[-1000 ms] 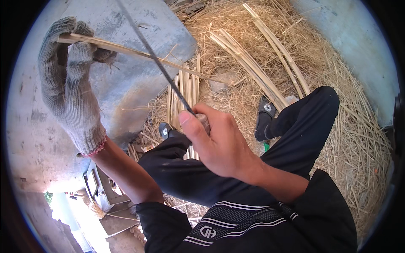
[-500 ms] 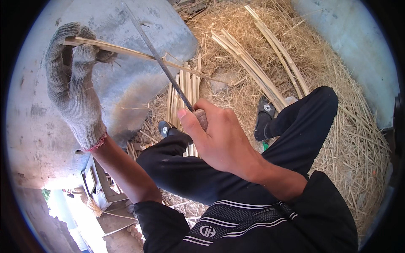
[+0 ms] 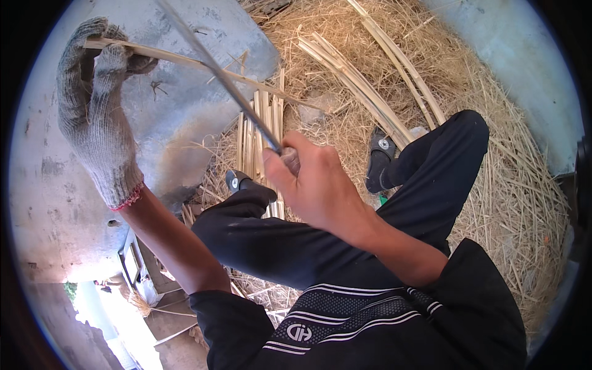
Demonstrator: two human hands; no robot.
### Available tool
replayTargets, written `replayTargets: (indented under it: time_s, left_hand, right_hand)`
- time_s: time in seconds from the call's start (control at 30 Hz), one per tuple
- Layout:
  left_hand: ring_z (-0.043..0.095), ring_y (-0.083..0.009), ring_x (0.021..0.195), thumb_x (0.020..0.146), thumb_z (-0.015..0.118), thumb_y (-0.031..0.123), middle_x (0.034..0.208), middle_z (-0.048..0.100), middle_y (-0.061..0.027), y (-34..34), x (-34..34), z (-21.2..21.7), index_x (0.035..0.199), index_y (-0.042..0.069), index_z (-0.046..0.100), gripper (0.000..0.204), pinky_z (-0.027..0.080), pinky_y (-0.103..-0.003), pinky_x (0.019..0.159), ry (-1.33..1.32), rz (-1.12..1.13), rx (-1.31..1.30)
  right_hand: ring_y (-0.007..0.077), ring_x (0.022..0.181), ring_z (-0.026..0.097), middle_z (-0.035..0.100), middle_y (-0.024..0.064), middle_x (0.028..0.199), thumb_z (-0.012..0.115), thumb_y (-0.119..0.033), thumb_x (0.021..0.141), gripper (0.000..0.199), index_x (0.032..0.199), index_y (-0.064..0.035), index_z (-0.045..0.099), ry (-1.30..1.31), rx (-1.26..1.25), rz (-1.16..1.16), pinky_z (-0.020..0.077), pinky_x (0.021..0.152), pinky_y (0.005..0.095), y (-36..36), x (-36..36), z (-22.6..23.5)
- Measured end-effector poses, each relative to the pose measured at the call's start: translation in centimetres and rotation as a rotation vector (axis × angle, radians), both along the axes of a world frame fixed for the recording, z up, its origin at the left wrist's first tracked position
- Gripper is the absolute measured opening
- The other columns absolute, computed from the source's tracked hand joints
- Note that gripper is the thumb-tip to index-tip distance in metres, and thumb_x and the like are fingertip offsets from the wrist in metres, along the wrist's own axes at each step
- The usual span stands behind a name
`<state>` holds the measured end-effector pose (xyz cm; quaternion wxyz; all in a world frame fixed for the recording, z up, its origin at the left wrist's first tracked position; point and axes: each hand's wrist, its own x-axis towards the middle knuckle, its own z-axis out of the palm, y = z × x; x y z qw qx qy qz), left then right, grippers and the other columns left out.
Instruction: The person sits on a straw-covered floor and uses a machete to split long bamboo poles into thin strips. They hold the bamboo with a gloved left hand and repeatedly strike it with the machete in their right hand, separating the material into smaller pieces.
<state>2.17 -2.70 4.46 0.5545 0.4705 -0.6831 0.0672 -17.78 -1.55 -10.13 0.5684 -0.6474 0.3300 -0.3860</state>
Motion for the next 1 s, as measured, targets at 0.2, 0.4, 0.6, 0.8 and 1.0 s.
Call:
replayTargets:
  time_s: [0.2, 0.4, 0.6, 0.8, 1.0]
  left_hand:
    - [0.065, -0.0209, 0.101, 0.093, 0.060, 0.003, 0.119, 0.063, -0.0147, 0.1, -1.1, -0.5, 0.125, -0.001, 0.058, 0.032, 0.058, -0.037, 0.087, 0.000, 0.060, 0.012]
    - [0.065, -0.0222, 0.103, 0.092, 0.061, 0.002, 0.121, 0.062, -0.0152, -0.4, -0.3, 0.1, 0.126, 0.000, 0.057, 0.034, 0.058, -0.037, 0.087, -0.028, -0.001, 0.008]
    - [0.065, -0.0230, 0.103, 0.093, 0.060, 0.005, 0.119, 0.063, -0.0158, -0.2, -0.1, 0.6, 0.125, 0.000, 0.056, 0.032, 0.057, -0.036, 0.088, -0.036, 0.063, -0.041]
    - [0.067, -0.0192, 0.097, 0.093, 0.063, 0.008, 0.112, 0.066, -0.0133, -3.6, -1.1, -2.0, 0.098, 0.002, 0.059, 0.009, 0.058, -0.035, 0.081, 0.125, -0.115, -0.196]
    - [0.060, -0.0184, 0.042, 0.088, 0.070, 0.009, 0.071, 0.067, -0.0201, -5.7, -0.6, 0.8, 0.079, 0.002, 0.057, 0.017, 0.048, -0.030, 0.035, 0.182, -0.195, -0.404]
  right_hand:
    - [0.0376, 0.061, 0.065, 0.062, 0.0223, 0.061, 0.051, -0.033, 0.094, 0.045, 0.083, 0.0095, 0.059, 0.419, 0.232, -0.119, 0.0517, 0.066, 0.0456, -3.6, -0.6, -9.2]
    - [0.0326, 0.056, 0.063, 0.059, 0.0228, 0.061, 0.055, -0.035, 0.093, 0.045, 0.083, 0.0079, 0.059, 0.109, -0.036, -0.135, 0.0476, 0.058, 0.0444, -1.6, 0.1, -6.2]
    - [0.0409, 0.064, 0.066, 0.062, 0.0278, 0.063, 0.051, -0.035, 0.091, 0.046, 0.076, 0.0074, 0.060, 0.425, 0.214, -0.084, 0.0505, 0.068, 0.0482, -4.8, 1.1, -14.6]
    - [0.0396, 0.071, 0.066, 0.062, 0.0312, 0.072, 0.051, -0.037, 0.089, 0.049, 0.080, 0.0092, 0.064, 0.415, 0.232, -0.157, 0.0489, 0.066, 0.0490, -6.2, 1.4, -17.0]
    - [0.0375, 0.066, 0.063, 0.064, 0.0271, 0.073, 0.050, -0.037, 0.090, 0.050, 0.079, 0.0093, 0.062, 0.404, 0.242, -0.055, 0.0504, 0.068, 0.0466, -7.3, 2.8, -13.4]
